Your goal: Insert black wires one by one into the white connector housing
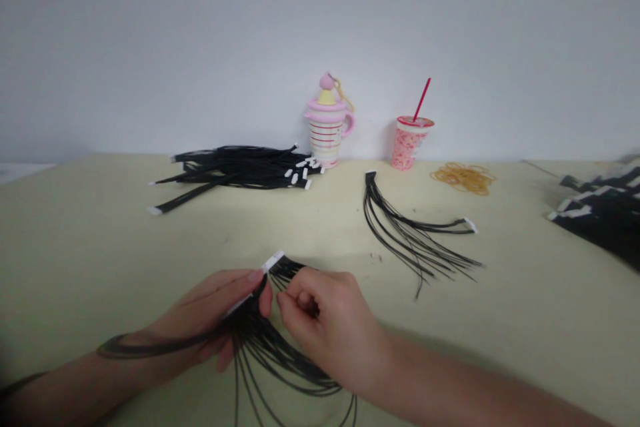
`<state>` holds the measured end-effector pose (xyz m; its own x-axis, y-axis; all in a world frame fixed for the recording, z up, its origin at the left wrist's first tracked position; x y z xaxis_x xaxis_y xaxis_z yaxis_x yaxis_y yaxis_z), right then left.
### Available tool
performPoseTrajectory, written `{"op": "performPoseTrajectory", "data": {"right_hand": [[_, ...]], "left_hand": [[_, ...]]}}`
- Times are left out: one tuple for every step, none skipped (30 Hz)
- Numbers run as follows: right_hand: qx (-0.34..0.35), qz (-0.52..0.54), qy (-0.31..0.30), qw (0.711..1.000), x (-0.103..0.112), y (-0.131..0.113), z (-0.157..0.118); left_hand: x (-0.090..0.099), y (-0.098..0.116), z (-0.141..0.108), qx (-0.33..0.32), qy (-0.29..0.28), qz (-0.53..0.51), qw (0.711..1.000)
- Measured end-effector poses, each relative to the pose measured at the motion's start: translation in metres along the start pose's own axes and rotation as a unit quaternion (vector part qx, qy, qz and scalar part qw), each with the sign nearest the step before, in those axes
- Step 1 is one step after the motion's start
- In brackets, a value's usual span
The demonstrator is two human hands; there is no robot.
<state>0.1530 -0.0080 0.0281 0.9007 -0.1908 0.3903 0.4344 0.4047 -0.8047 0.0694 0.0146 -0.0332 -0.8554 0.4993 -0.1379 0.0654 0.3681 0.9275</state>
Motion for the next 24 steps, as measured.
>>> {"op": "performPoseTrajectory", "data": {"right_hand": [[0.006,0.001,0.008,1.000,0.001,-0.001,0.000],[0.014,0.003,0.014,1.000,0.002,-0.002,0.000],[0.020,0.003,0.018,1.000,0.002,-0.003,-0.001],[0.026,0.002,0.020,0.999,0.002,-0.004,-0.001],[0.030,-0.001,0.021,0.999,0.002,-0.004,-0.002],[0.032,-0.004,0.022,0.999,0.003,-0.005,-0.002],[0.033,-0.007,0.023,0.999,0.003,-0.005,-0.002],[0.035,-0.010,0.024,0.999,0.003,-0.005,-0.002],[0.038,-0.011,0.028,0.999,0.004,-0.006,-0.001],[0.042,-0.011,0.032,0.999,0.004,-0.008,-0.001],[0.045,-0.013,0.034,0.998,0.005,-0.009,0.000],[0.047,-0.013,0.037,0.998,0.005,-0.010,0.000],[0.048,-0.015,0.037,0.998,0.005,-0.010,0.001],[0.047,-0.016,0.036,0.998,0.005,-0.010,0.001],[0.046,-0.015,0.035,0.998,0.005,-0.010,0.001],[0.045,-0.015,0.034,0.998,0.004,-0.010,0.000],[0.046,-0.014,0.035,0.998,0.004,-0.010,0.000],[0.046,-0.014,0.036,0.998,0.004,-0.010,0.000],[0.047,-0.013,0.036,0.998,0.004,-0.011,0.000],[0.049,-0.013,0.037,0.998,0.005,-0.011,0.000],[0.051,-0.013,0.037,0.998,0.004,-0.011,0.000],[0.054,-0.013,0.038,0.998,0.004,-0.012,0.000],[0.057,-0.013,0.040,0.997,0.005,-0.012,0.001],[0.059,-0.014,0.043,0.997,0.005,-0.013,0.001]], "left_hand": [[0.000,0.000,0.000,0.001,0.000,-0.001,1.000],[0.000,-0.001,0.000,0.003,0.000,-0.002,1.000],[0.000,-0.001,0.000,0.003,0.001,-0.003,1.000],[0.000,-0.002,-0.001,0.004,0.001,-0.003,1.000],[0.000,-0.002,-0.001,0.002,0.002,-0.003,1.000],[0.001,-0.001,-0.001,0.000,0.003,-0.001,1.000],[0.001,-0.001,-0.001,-0.002,0.003,0.001,1.000],[0.001,0.000,-0.001,-0.004,0.002,0.003,1.000],[0.001,0.000,-0.001,-0.005,0.001,0.005,1.000],[0.001,0.000,-0.001,-0.004,0.001,0.008,1.000],[0.001,0.000,-0.001,-0.004,0.004,0.009,1.000],[0.001,0.000,-0.001,-0.004,0.005,0.010,1.000],[0.001,0.000,-0.001,-0.004,0.006,0.009,1.000],[0.001,0.000,-0.001,-0.003,0.007,0.010,1.000],[0.001,0.000,-0.001,-0.003,0.007,0.009,1.000],[0.001,-0.001,0.000,-0.001,0.008,0.007,1.000],[0.002,-0.002,0.000,0.002,0.011,0.006,1.000],[0.003,-0.003,0.000,0.005,0.014,0.006,1.000],[0.003,-0.003,0.000,0.005,0.015,0.008,1.000],[0.003,-0.003,0.000,0.005,0.012,0.009,1.000],[0.003,-0.003,0.000,0.005,0.010,0.009,1.000],[0.003,-0.003,0.000,0.005,0.008,0.009,1.000],[0.002,-0.003,0.000,0.002,0.006,0.009,1.000],[0.002,-0.003,0.000,0.000,0.005,0.009,1.000]]}}
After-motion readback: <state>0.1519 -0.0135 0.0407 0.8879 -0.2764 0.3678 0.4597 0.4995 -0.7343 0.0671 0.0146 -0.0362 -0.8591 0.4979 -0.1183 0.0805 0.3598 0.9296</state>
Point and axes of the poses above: each hand's wrist, its own z-axis towards the middle knuckle, its own x-axis out of the back of the hand, y = z × x, the point moved 10 cm from there along z, towards the middle knuckle, and after that the axes turned 12 degrees about y, right-handed, at the moved point
